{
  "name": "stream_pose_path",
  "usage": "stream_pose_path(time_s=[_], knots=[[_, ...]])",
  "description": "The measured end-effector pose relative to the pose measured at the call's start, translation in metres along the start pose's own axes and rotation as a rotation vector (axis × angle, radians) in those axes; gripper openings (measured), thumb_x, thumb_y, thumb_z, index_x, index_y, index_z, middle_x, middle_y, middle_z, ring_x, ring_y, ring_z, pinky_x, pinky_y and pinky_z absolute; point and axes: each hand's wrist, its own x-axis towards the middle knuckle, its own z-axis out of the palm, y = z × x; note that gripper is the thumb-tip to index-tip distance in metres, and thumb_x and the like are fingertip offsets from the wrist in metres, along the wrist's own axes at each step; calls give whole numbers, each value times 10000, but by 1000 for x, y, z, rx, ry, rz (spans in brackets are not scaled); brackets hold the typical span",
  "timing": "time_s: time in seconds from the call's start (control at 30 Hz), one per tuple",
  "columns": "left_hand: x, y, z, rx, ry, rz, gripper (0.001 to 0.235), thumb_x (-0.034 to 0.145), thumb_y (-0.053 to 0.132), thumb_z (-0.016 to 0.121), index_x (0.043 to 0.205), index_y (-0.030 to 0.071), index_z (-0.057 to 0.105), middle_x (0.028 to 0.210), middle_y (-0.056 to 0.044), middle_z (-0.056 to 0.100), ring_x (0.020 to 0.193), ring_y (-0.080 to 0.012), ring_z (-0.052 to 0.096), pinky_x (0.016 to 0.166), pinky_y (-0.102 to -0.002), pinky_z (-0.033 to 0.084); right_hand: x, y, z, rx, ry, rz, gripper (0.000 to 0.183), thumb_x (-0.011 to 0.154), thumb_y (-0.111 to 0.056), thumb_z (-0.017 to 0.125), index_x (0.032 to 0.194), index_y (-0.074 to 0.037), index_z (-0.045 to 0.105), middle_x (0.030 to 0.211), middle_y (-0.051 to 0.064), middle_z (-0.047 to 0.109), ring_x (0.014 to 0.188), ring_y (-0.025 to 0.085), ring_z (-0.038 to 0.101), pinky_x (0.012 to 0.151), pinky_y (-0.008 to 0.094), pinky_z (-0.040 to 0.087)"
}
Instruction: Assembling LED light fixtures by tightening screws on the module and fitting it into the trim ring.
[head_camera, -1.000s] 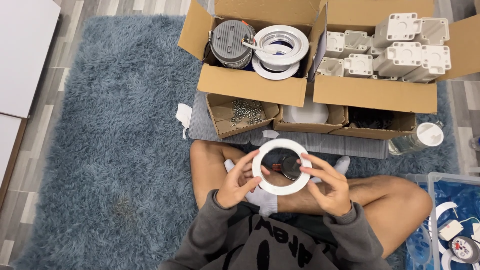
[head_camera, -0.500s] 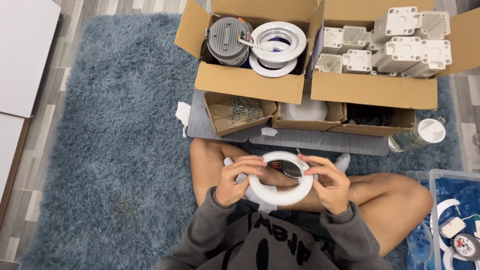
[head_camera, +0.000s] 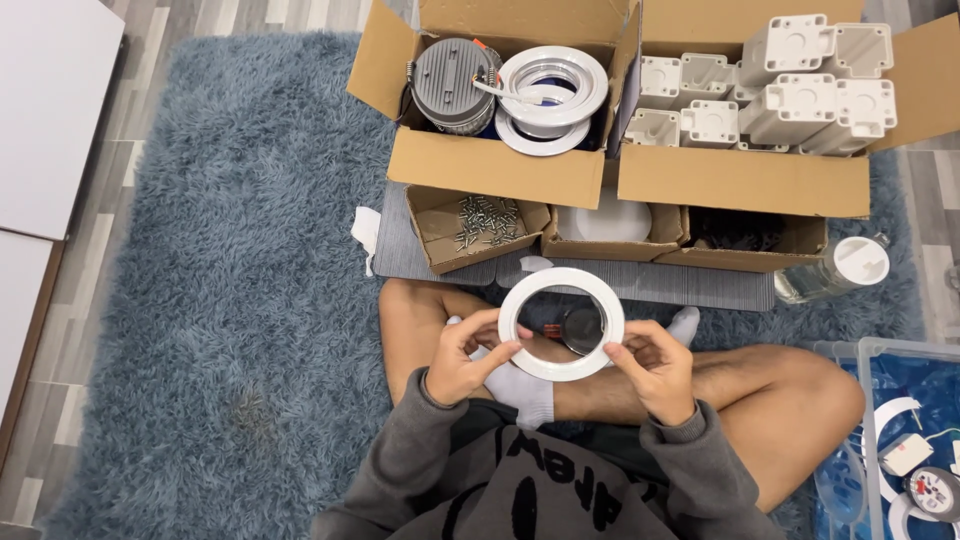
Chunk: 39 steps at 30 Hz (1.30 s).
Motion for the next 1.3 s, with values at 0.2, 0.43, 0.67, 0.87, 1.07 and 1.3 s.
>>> stream_pose_path(time_s=[0.2, 0.43, 0.67, 0.87, 1.07, 1.3], knots=[[9, -6, -6, -70, -57, -40, 316, 888, -40, 878, 1191, -59, 789, 986, -189, 841, 833, -196, 796, 634, -330, 646, 1, 17, -18, -57, -4, 3, 106, 994, -6, 735, 1063, 72, 757, 842, 155, 720, 811, 181, 663, 739, 364, 591], [64, 3, -25, -216, -1, -119, 534, 1025, 96, 765, 1509, -44, 589, 1079, -250, 796, 814, -196, 802, 631, -315, 710, 0, 55, -20, -108, -97, 216, 257, 1131, -129, 595, 1148, 59, 770, 952, 242, 811, 846, 323, 814, 782, 460, 658], [117, -2, -12, -484, 189, -233, 608, 1093, 185, 684, 1563, -92, 417, 1132, -266, 739, 829, -206, 800, 665, -294, 740, -9, 106, -21, -471, -236, 208, 181, 1059, -211, 738, 1114, -64, 828, 934, 208, 833, 905, 392, 820, 766, 509, 649], [145, 31, 20, -448, 321, -300, 673, 1073, 221, 728, 1598, -17, 381, 1226, -147, 630, 945, -278, 812, 901, -404, 751, -5, 103, -16, -567, -441, 231, 202, 1065, -259, 720, 1094, -85, 818, 974, 175, 828, 924, 413, 813, 745, 496, 680], [155, 34, 29, -479, 285, -284, 751, 1067, 145, 733, 1668, -31, 317, 1160, -136, 578, 1042, -356, 792, 1029, -508, 692, -10, 117, -24, -583, -446, 216, 222, 1056, -256, 729, 1115, -54, 801, 947, 199, 795, 901, 431, 805, 719, 510, 687], [157, 35, 26, -643, 234, -315, 971, 1051, 79, 726, 1757, 1, 64, 1558, -366, 427, 1440, -476, 550, 1250, -551, 468, -11, 126, -24, -621, -514, 261, 227, 1053, -278, 719, 1137, -80, 793, 981, 177, 795, 932, 407, 812, 752, 494, 692]])
